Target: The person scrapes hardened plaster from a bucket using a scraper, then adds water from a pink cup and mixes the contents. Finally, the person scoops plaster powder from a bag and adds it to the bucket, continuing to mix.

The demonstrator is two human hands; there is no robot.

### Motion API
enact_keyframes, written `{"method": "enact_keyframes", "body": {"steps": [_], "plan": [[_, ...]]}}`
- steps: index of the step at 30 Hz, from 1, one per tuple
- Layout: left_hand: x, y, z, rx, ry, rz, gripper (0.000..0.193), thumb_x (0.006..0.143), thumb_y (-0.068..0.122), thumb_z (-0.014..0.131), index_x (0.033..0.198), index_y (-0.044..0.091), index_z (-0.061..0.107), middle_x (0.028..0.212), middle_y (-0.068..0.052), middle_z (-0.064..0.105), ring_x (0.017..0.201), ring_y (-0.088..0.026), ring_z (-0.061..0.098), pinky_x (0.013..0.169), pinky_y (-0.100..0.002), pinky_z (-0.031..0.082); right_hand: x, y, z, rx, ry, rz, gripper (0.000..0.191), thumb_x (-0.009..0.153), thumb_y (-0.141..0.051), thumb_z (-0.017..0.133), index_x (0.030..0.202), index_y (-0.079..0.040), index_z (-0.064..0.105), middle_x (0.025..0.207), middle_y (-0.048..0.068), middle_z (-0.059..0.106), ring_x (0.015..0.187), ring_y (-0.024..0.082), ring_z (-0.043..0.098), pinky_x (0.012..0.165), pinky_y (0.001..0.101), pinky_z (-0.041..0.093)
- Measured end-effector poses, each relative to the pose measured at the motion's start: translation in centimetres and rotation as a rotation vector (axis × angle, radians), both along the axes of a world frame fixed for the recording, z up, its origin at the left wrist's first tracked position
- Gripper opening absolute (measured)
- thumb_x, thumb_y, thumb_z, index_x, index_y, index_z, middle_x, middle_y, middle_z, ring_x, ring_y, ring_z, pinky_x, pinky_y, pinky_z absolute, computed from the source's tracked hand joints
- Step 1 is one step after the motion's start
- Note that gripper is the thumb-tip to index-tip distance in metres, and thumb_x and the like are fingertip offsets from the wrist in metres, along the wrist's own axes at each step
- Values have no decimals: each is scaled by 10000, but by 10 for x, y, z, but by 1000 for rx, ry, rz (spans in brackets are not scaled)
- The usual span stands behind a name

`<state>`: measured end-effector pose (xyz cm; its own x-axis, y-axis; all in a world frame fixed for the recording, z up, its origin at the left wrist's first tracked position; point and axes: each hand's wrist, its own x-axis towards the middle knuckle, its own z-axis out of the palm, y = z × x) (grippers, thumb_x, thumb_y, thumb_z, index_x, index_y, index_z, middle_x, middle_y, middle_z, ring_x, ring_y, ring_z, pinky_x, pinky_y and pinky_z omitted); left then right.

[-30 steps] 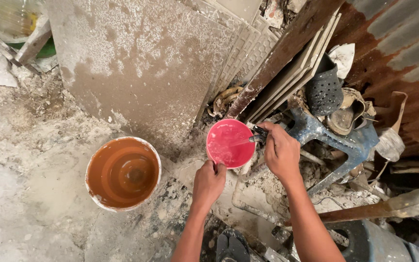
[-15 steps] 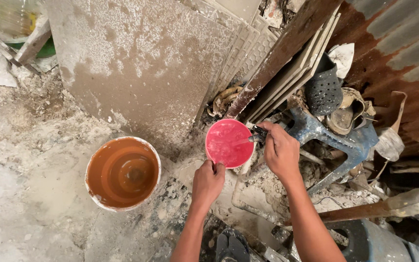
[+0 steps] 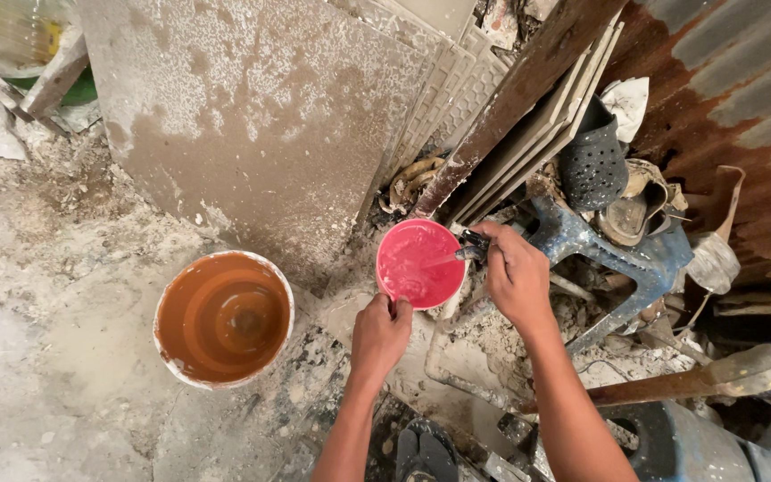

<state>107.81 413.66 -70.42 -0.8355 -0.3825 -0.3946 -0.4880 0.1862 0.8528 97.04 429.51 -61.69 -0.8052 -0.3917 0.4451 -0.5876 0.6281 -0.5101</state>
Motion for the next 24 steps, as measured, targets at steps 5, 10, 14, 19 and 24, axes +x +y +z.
{"method": "enact_keyframes", "body": {"steps": [5,10,14,19,24], "plan": [[0,1,3,22,-25,18,413,973,362,547,877,-20,672,727,-194,707,634,-306,698,643,-459,529,-6,7,-3,-18,-106,48,290,959,-13,496,1178,-65,679,932,157,688,786,294,680,742,361,528],[1,2,0,14,2,35,393,962,328,547,864,-31,675,730,-203,711,642,-330,704,658,-461,527,-9,11,-5,-36,-153,70,302,965,-17,476,1185,-64,678,958,147,702,760,268,674,734,353,527],[0,4,-7,8,12,29,377,964,320,554,873,-23,679,719,-186,708,620,-286,694,638,-440,525,-9,11,-4,-48,-141,87,298,971,-27,477,1189,-57,679,974,147,709,775,254,675,742,351,530],[-1,6,-13,127,-80,-20,343,1009,307,506,932,16,670,683,-104,669,531,-188,592,513,-401,470,-8,10,-3,-55,-171,71,319,958,-17,465,1178,-58,693,902,129,683,740,223,649,718,342,517],[0,7,-11,83,-27,-15,333,993,303,525,919,14,672,660,-98,674,531,-168,615,513,-381,479,-9,10,-3,-75,-177,79,323,948,-21,459,1170,-57,691,855,105,646,720,209,622,709,332,507]]}}
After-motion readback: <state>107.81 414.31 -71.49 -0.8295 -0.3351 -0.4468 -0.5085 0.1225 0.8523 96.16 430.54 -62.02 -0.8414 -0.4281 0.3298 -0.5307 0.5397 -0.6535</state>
